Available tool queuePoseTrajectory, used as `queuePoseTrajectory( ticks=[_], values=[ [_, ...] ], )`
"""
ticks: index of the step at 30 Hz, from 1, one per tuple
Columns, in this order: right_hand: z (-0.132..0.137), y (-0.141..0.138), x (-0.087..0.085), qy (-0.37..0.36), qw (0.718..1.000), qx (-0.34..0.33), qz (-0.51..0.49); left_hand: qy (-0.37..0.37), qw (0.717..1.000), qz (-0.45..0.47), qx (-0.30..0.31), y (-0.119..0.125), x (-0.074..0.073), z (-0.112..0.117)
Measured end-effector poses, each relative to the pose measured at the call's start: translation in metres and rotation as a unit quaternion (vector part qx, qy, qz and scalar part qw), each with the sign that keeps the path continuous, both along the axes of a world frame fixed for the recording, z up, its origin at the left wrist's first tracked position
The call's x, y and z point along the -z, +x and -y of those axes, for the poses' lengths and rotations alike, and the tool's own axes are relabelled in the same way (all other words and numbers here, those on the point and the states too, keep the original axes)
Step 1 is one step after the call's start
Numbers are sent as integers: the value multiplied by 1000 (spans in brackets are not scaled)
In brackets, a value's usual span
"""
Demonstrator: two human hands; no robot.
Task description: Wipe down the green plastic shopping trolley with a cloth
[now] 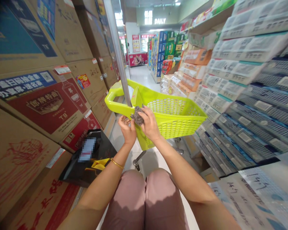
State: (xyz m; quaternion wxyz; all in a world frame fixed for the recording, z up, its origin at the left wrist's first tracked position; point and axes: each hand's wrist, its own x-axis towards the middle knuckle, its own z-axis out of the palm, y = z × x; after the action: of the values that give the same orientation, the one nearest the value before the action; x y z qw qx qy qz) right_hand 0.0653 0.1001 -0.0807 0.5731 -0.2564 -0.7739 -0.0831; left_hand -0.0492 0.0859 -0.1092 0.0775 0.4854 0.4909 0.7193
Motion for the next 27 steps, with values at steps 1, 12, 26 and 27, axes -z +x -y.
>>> queuePoseTrajectory(
  ticks=[1,12,26,27],
  values=[
    [-2,-1,-2,-3,1000,-3,9,-11,1000,12,12,0,2,-1],
    [-27,-10,30,-28,996,-23,77,-59,995,-80,8,-4,16,-7],
    [-32,10,104,-79,987,-30,139,-68,990,4,125,-9,38,-11],
    [-33,7,97,-84,988,-17,129,-68,989,15,130,-9,40,-12]
  ],
)
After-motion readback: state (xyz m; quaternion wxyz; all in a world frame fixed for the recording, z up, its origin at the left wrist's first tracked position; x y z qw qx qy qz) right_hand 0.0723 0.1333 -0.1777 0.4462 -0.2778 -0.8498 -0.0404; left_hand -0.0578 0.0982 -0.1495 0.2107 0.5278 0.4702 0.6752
